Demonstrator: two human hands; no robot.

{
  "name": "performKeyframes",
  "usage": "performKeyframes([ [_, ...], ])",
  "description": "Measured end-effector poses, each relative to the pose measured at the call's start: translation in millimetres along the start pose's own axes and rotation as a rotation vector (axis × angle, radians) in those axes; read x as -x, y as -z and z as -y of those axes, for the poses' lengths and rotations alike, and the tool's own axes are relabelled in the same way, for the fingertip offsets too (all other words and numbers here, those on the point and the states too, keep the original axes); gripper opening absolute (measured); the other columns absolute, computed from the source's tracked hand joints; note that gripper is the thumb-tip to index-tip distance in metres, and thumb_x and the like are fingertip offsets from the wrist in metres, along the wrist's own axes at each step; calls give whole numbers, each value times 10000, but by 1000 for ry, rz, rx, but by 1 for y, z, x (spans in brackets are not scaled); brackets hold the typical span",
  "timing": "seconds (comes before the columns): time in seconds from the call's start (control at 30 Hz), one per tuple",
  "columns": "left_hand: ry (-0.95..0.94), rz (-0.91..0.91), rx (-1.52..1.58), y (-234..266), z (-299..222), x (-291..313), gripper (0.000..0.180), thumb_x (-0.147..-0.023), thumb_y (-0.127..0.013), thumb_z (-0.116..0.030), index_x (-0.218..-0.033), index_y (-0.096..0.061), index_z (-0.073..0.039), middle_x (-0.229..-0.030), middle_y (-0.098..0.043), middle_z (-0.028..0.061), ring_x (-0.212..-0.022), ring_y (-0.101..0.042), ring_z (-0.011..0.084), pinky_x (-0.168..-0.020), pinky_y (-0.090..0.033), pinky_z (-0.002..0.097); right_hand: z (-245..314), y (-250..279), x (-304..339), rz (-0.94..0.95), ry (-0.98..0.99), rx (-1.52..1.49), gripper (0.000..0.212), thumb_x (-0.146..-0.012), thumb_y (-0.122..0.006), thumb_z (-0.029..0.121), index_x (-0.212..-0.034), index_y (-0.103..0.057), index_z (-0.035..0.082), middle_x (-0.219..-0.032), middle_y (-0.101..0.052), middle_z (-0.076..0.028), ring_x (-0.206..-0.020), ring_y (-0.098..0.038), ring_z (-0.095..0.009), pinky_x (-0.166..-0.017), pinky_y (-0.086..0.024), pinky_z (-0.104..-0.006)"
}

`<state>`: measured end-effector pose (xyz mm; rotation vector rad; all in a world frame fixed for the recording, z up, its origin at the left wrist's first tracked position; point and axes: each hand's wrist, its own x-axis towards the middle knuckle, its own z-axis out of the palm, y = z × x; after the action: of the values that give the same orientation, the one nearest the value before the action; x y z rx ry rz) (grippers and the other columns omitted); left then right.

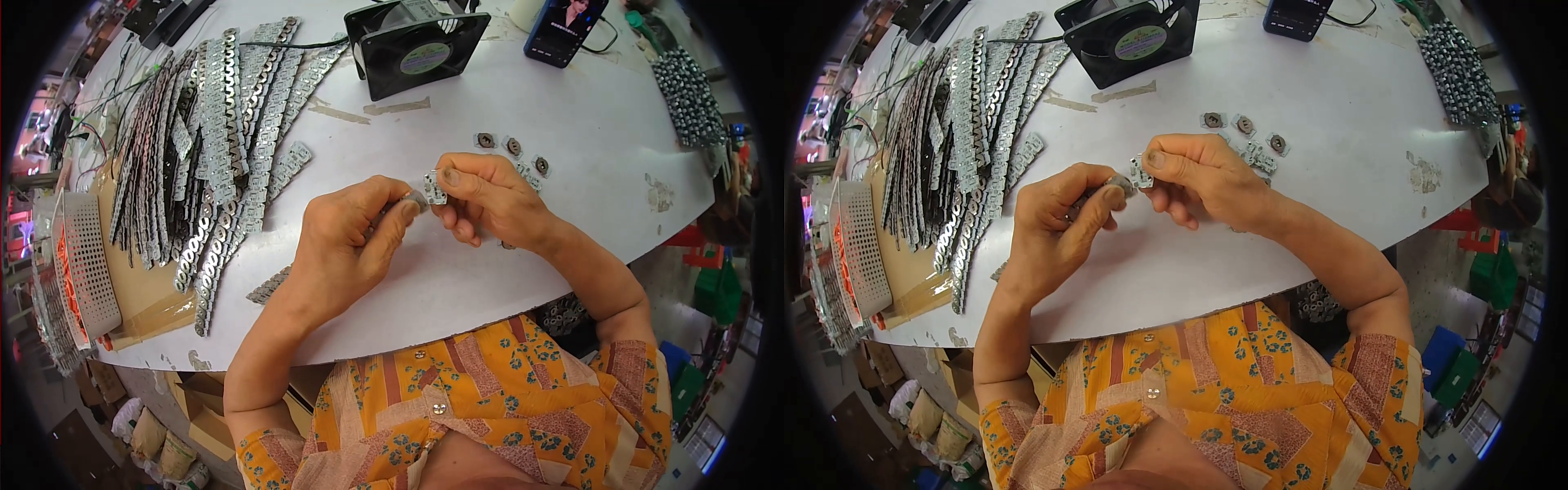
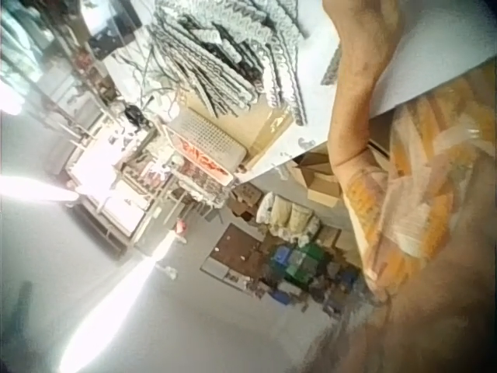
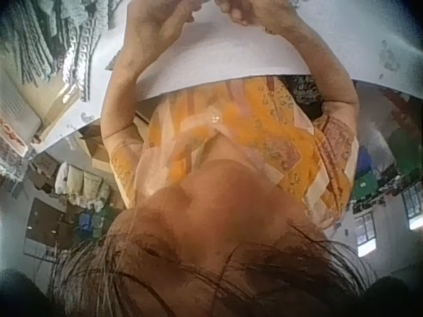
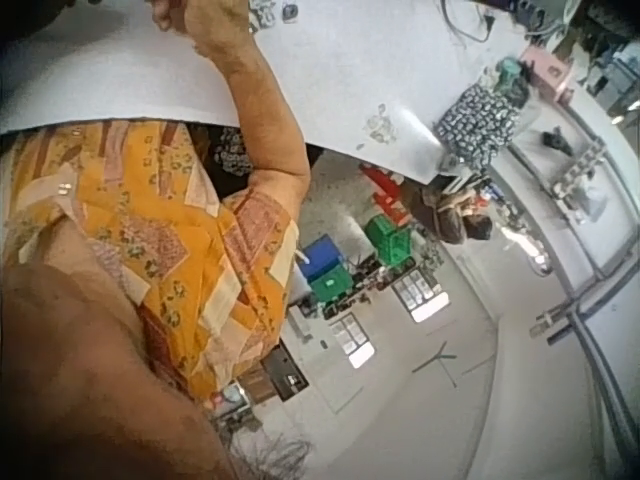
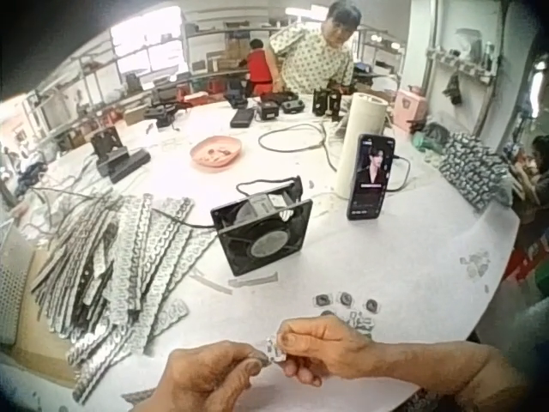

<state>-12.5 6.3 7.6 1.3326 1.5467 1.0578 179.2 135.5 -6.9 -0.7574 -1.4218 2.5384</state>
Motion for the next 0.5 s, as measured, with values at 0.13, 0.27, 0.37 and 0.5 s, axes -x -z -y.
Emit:
performKeyframes([
  [0.13, -354, -158, -375, -8, 5, -3, 148, -924, -717, 31, -1065, -671, 23, -816, -700, 81, -617, -643, 153, -545, -504, 286, 6, -5, 5, -149, 177, 429, 322, -1117, -499, 266, -897, -588, 49, -693, -579, 0, -534, -501, -59, -487, -417, -222],
  [0.27, -451, -236, -528, -21, 11, -7, 249, -821, -729, 25, -1049, -652, -36, -811, -671, 95, -603, -644, 259, -491, -487, 355, -7, -2, 0, -225, 443, 696, 276, -1084, -568, 191, -857, -589, 35, -661, -578, 12, -562, -507, -52, -509, -424, -238],
  [0.37, -499, -338, -629, -25, 18, -10, 279, -788, -741, 20, -1045, -648, -35, -781, -643, 81, -584, -623, 252, -479, -472, 361, -8, 1, -4, -221, 594, 870, 254, -1069, -590, 164, -856, -594, 25, -648, -563, 5, -573, -500, -47, -519, -414, -241],
  [0.5, -481, -356, -619, -22, 16, -14, 273, -779, -740, 21, -1030, -642, -23, -774, -637, 82, -582, -619, 249, -477, -471, 354, 0, -9, -2, -232, 335, 587, 289, -1070, -594, 181, -825, -596, 28, -646, -567, 14, -582, -516, -42, -529, -425, -235],
])
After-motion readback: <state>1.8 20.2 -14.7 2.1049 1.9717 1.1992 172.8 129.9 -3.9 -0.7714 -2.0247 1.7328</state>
